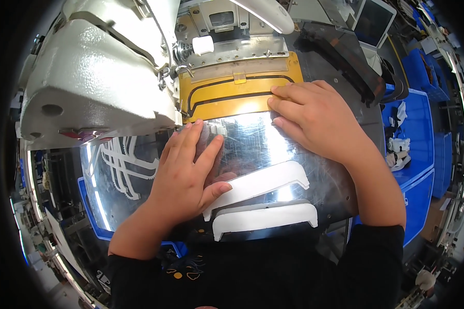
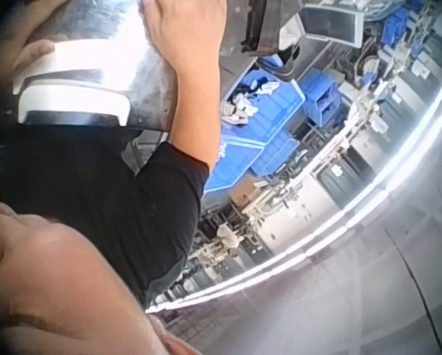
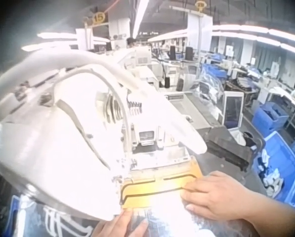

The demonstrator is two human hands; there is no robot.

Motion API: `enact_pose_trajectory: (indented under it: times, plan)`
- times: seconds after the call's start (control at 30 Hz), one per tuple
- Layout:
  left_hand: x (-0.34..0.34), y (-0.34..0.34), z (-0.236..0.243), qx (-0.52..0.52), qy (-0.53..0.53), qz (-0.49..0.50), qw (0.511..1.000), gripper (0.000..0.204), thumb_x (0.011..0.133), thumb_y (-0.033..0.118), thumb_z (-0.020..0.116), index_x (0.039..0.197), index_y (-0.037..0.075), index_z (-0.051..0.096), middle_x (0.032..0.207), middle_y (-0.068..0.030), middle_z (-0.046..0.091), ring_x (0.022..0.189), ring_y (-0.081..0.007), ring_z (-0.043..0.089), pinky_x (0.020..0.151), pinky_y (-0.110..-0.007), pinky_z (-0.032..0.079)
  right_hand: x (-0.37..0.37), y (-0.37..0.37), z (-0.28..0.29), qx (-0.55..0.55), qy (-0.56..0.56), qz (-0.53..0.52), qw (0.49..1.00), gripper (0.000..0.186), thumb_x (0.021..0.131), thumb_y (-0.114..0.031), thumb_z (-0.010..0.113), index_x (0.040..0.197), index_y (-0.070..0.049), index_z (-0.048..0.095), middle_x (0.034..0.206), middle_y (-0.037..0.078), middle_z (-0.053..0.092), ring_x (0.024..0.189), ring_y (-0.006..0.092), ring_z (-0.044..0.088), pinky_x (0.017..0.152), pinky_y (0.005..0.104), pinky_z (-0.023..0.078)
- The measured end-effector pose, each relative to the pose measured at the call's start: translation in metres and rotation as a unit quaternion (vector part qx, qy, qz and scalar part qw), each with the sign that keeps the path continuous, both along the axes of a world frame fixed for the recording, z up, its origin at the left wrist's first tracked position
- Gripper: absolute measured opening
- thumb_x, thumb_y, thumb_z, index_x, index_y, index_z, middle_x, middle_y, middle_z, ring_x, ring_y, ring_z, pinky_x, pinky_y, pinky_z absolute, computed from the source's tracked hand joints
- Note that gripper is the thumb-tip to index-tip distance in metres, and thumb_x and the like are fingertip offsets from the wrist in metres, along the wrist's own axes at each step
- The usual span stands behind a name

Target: Aligning and sewing curved fabric components and toothed straps using an industrial sewing machine.

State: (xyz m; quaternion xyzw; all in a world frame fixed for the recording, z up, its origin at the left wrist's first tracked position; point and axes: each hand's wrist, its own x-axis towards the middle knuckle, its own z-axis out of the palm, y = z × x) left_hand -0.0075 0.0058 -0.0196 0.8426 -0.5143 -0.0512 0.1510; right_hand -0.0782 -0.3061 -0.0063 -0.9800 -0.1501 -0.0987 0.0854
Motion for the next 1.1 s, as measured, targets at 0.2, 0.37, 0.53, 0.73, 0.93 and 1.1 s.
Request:
enact_pose_trajectory:
  times: [0.2, 0.37, 0.53, 0.73, 0.93, 1.1]
  plan:
    - [-0.002, 0.001, 0.001, 0.022, -0.026, 0.013, 0.999, 0.079, 0.098, 0.062, 0.066, 0.151, 0.004, 0.061, 0.159, -0.0325, 0.045, 0.145, -0.0487, 0.048, 0.123, -0.061, 0.035, 0.001, -0.001, 0.000, -0.002, 0.001, 0.002, 1.000, 0.027, 0.098, -0.025, 0.074, 0.120, -0.010, 0.074, 0.128, 0.009, 0.074, 0.114, 0.0287, 0.070, 0.100, 0.0435, 0.052]
    - [-0.003, 0.004, 0.002, 0.015, -0.078, 0.067, 0.995, 0.078, 0.096, 0.061, 0.070, 0.148, 0.004, 0.062, 0.148, -0.0294, 0.055, 0.135, -0.0454, 0.056, 0.119, -0.058, 0.040, 0.000, -0.001, -0.001, -0.007, -0.004, 0.002, 1.000, 0.026, 0.099, -0.025, 0.073, 0.120, -0.010, 0.074, 0.127, 0.009, 0.074, 0.114, 0.0285, 0.070, 0.100, 0.0430, 0.051]
    - [0.000, 0.008, -0.002, 0.016, -0.107, 0.099, 0.989, 0.077, 0.096, 0.059, 0.072, 0.147, 0.002, 0.062, 0.142, -0.0278, 0.059, 0.130, -0.0453, 0.059, 0.116, -0.056, 0.043, 0.003, 0.002, 0.000, -0.005, -0.001, 0.000, 1.000, 0.026, 0.099, -0.025, 0.073, 0.120, -0.009, 0.075, 0.124, 0.009, 0.074, 0.114, 0.0281, 0.070, 0.100, 0.0430, 0.051]
    - [0.003, 0.009, -0.001, 0.018, -0.110, 0.111, 0.988, 0.077, 0.095, 0.057, 0.074, 0.147, 0.001, 0.062, 0.140, -0.0267, 0.060, 0.130, -0.0450, 0.059, 0.115, -0.055, 0.044, 0.002, 0.004, -0.002, -0.013, -0.010, 0.007, 1.000, 0.025, 0.099, -0.024, 0.072, 0.119, -0.009, 0.075, 0.122, 0.008, 0.074, 0.112, 0.0279, 0.070, 0.099, 0.0435, 0.052]
    - [0.003, 0.012, 0.011, 0.040, -0.089, 0.108, 0.989, 0.077, 0.095, 0.056, 0.074, 0.147, 0.001, 0.062, 0.143, -0.0261, 0.060, 0.133, -0.0446, 0.059, 0.115, -0.055, 0.044, -0.002, 0.008, 0.001, -0.005, 0.001, 0.003, 1.000, 0.022, 0.099, -0.025, 0.073, 0.114, -0.010, 0.076, 0.122, 0.007, 0.075, 0.110, 0.0279, 0.071, 0.100, 0.0423, 0.052]
    - [0.006, 0.018, 0.019, 0.068, -0.077, 0.072, 0.992, 0.075, 0.094, 0.055, 0.076, 0.146, 0.002, 0.063, 0.145, -0.0250, 0.059, 0.135, -0.0437, 0.058, 0.116, -0.055, 0.044, -0.001, 0.012, 0.003, 0.000, 0.009, 0.013, 1.000, 0.021, 0.097, -0.023, 0.075, 0.113, -0.011, 0.077, 0.122, 0.006, 0.075, 0.111, 0.0271, 0.071, 0.100, 0.0423, 0.052]
